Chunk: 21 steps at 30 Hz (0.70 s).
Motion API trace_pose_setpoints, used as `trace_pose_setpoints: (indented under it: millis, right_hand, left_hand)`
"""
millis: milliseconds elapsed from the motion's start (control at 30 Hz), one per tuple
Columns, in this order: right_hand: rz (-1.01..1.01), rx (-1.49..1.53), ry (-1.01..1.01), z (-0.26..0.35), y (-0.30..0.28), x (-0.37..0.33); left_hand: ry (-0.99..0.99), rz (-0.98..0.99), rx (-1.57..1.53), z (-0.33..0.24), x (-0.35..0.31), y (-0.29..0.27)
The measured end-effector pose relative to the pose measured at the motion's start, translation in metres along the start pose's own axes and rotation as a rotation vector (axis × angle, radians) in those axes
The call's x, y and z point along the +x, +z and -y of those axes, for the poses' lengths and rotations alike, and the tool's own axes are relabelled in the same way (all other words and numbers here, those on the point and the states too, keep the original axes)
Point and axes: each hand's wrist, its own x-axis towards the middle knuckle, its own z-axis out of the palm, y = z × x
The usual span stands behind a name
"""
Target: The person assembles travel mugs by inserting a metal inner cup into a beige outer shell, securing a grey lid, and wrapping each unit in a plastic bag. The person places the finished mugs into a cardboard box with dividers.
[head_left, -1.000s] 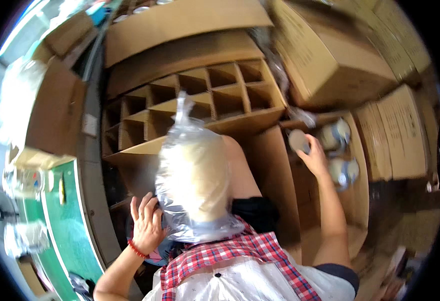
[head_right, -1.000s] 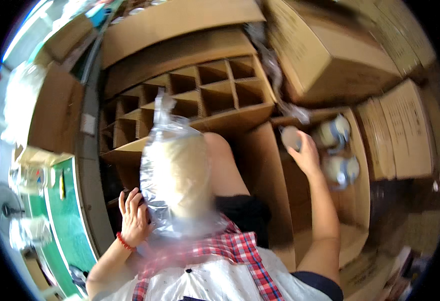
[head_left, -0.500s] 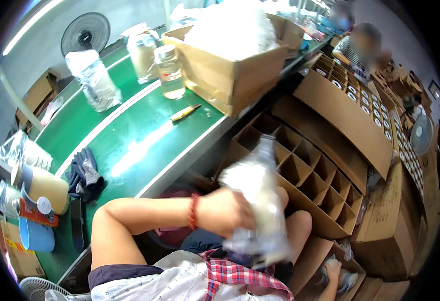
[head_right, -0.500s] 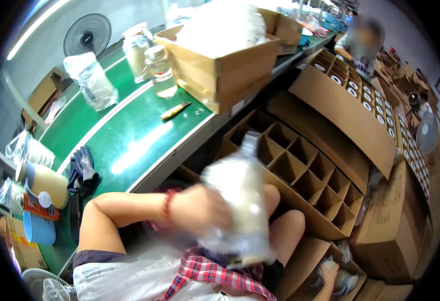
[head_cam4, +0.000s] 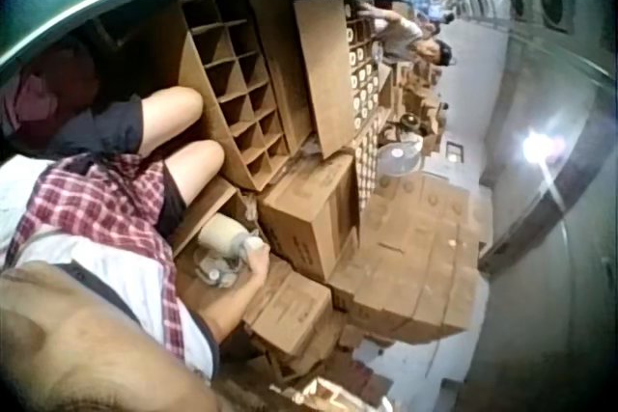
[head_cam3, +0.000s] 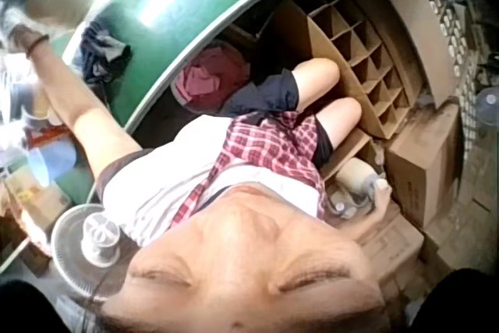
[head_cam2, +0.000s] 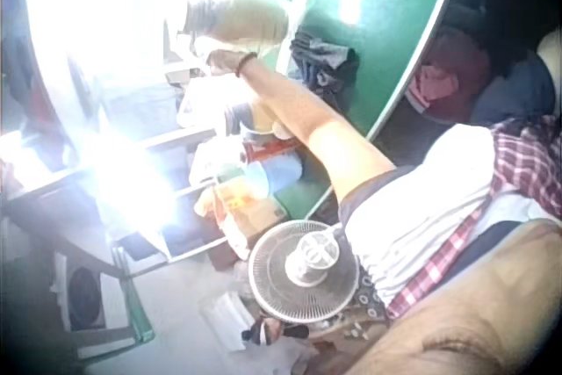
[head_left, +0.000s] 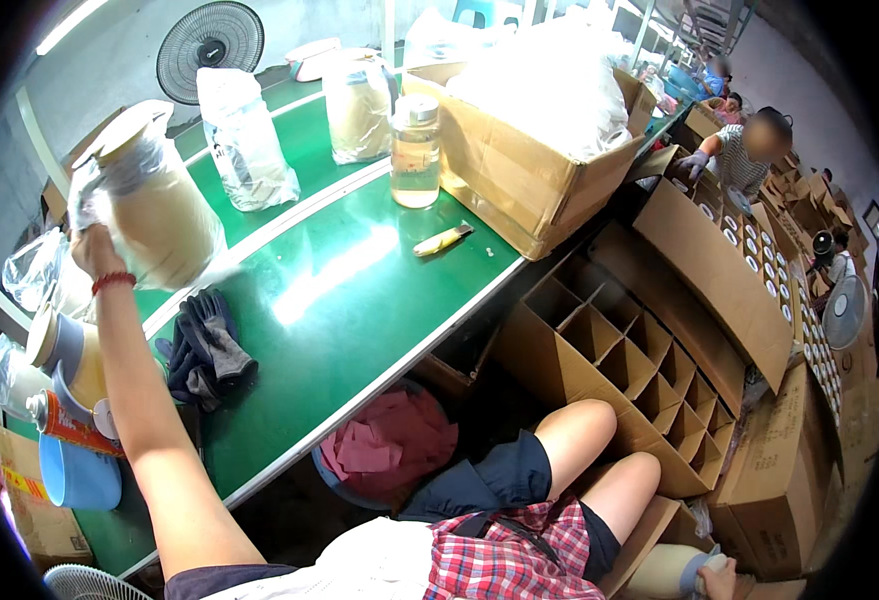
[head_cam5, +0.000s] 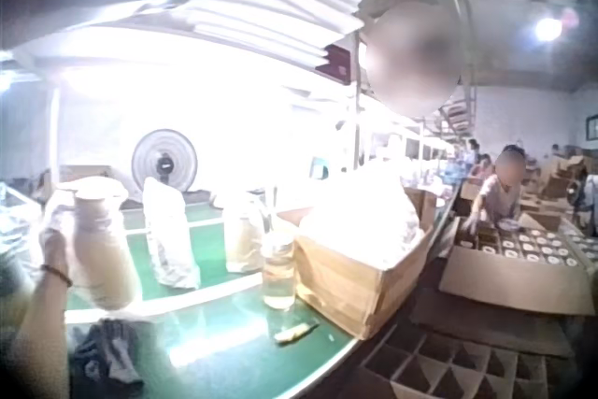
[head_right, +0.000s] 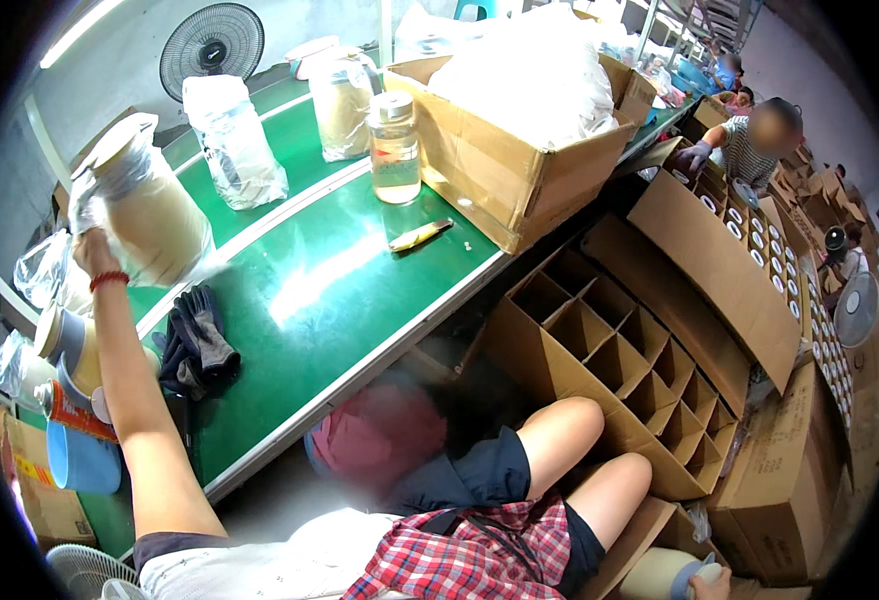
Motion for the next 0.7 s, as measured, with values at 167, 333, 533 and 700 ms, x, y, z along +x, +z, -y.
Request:
trace_pose_setpoints:
  millis: [167,333,533,700]
  right_hand:
    - [-0.315,0.018,-0.117,0.039,-0.029,-0.054]
    - [-0.637,0.393,-0.383,0.095,-0.004,-0.086]
    - [-0.563,1.019,-0.56,0.199,0.137,-0.056]
    - [-0.697,0.595,-0.721,0.201,0.227,-0.072]
  left_hand:
    - [0.022,-0.231,0.02,0.135,0.019,0.072]
    - [0.198,-0.005,0.106,0.171,0.019,0.1]
    - [0.403,0.214,0.778,0.105,0.028,0.122]
    - [0.577,0.693,-0.004,-0.003,-0.142,0.19]
